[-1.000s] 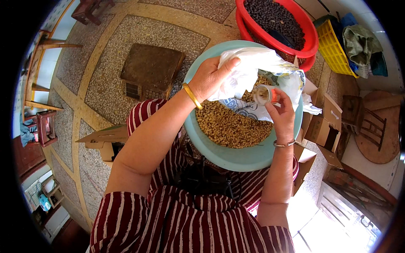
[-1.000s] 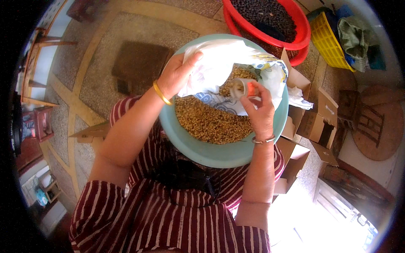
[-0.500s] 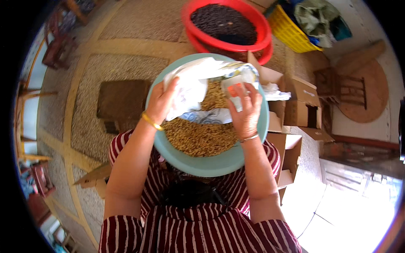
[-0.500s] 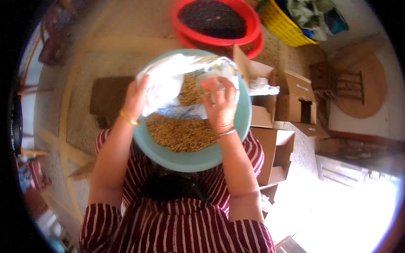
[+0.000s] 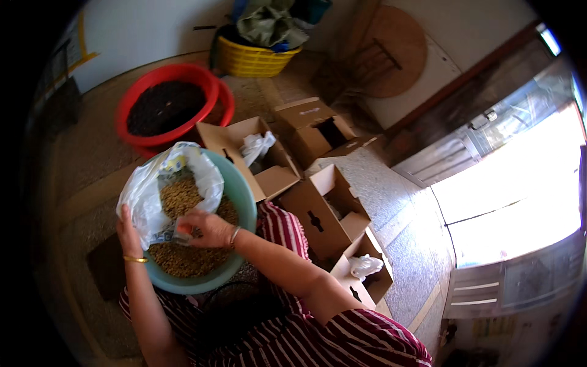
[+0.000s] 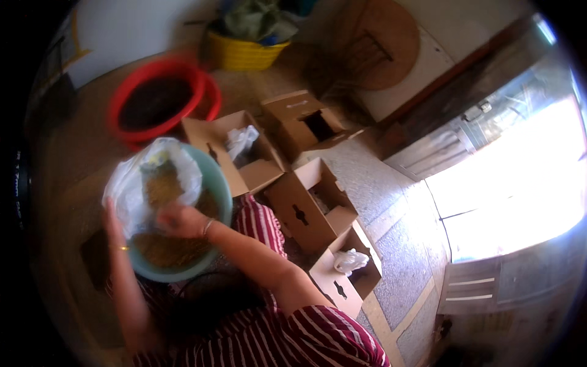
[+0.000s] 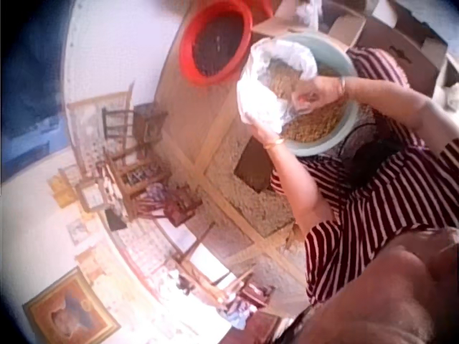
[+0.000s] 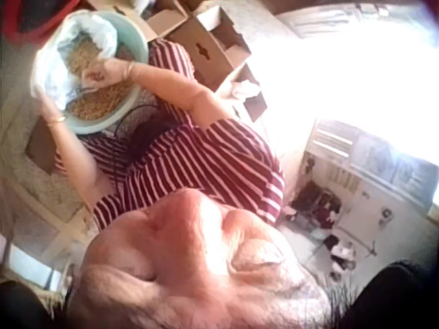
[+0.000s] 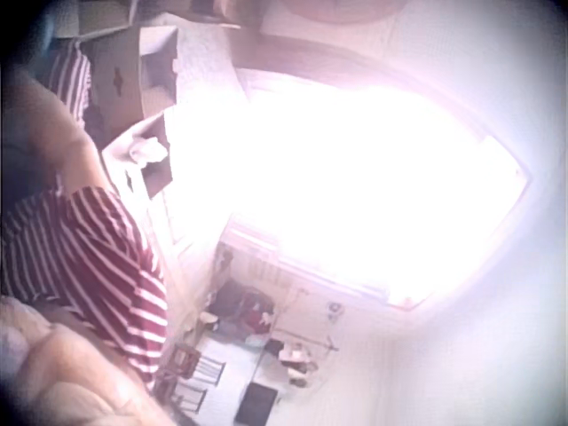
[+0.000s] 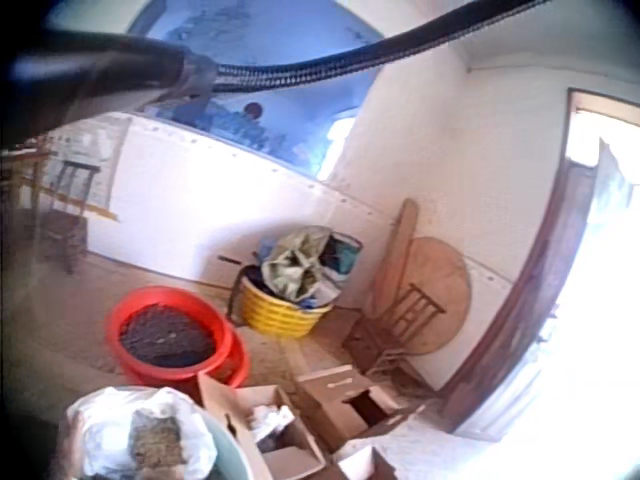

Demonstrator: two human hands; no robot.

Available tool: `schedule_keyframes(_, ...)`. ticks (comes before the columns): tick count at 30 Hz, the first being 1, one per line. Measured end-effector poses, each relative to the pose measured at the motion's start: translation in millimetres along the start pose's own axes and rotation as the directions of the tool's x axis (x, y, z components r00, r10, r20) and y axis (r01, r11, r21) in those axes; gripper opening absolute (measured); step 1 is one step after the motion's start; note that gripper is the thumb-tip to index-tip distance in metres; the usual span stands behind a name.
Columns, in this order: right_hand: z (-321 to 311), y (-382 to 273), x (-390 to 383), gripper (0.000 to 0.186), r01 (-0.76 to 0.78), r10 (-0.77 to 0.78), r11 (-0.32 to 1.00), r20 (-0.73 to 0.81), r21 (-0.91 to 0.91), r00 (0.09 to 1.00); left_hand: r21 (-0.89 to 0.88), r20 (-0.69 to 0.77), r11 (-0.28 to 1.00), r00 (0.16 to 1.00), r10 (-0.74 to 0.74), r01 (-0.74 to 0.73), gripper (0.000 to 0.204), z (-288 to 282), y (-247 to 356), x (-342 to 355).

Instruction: The person sits on the floor and pours light-colored grains from a white sack into a light blue basin using a small plastic cup. The person repeatedly scoops grains from the sack and pours them into the basin, which already contains some grains.

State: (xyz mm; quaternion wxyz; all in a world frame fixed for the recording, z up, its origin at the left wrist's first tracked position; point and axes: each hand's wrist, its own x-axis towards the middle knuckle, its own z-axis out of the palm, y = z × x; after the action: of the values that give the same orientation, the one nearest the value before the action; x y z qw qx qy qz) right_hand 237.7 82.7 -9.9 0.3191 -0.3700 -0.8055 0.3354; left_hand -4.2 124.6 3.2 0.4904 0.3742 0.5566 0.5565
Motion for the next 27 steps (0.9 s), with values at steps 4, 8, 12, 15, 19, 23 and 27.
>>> schedule_keyframes(4,-6,-27,-16,0.041,-0.094,0.089,0.995,0.137,0.034,0.987,0.032,-0.05,0.995,0.994,0.097,-0.096,0.061,-25,-22,4)
schedule_keyframes(8,-17,-29,-38,0.042,-0.097,0.098,0.995,0.032,-0.025,0.995,-0.059,-0.024,0.998,1.0,-0.006,0.004,0.062,-25,-38,17)
schedule_keyframes(12,-23,-45,-56,0.042,-0.186,0.187,0.982,0.001,-0.041,0.982,-0.172,0.023,0.985,1.0,0.006,-0.002,0.06,-35,-45,17)
schedule_keyframes(15,-18,-49,-66,0.042,-0.144,0.137,0.987,-0.097,-0.076,0.986,-0.2,0.064,0.979,0.997,0.054,-0.04,0.058,-40,-44,9)
schedule_keyframes(19,-2,-41,-71,0.039,-0.133,0.105,0.982,-0.198,-0.137,0.975,-0.044,0.112,0.969,0.962,0.248,-0.244,0.06,-42,-45,3)
schedule_keyframes(23,0,-47,-75,0.036,-0.193,0.158,0.966,-0.195,-0.175,0.968,0.134,0.188,0.873,0.877,0.443,-0.47,0.071,-27,-19,-33)
schedule_keyframes(27,3,-49,-74,0.036,-0.177,0.128,0.957,-0.215,-0.229,0.968,0.135,0.262,0.78,0.782,0.566,-0.611,0.082,-18,-3,-52)
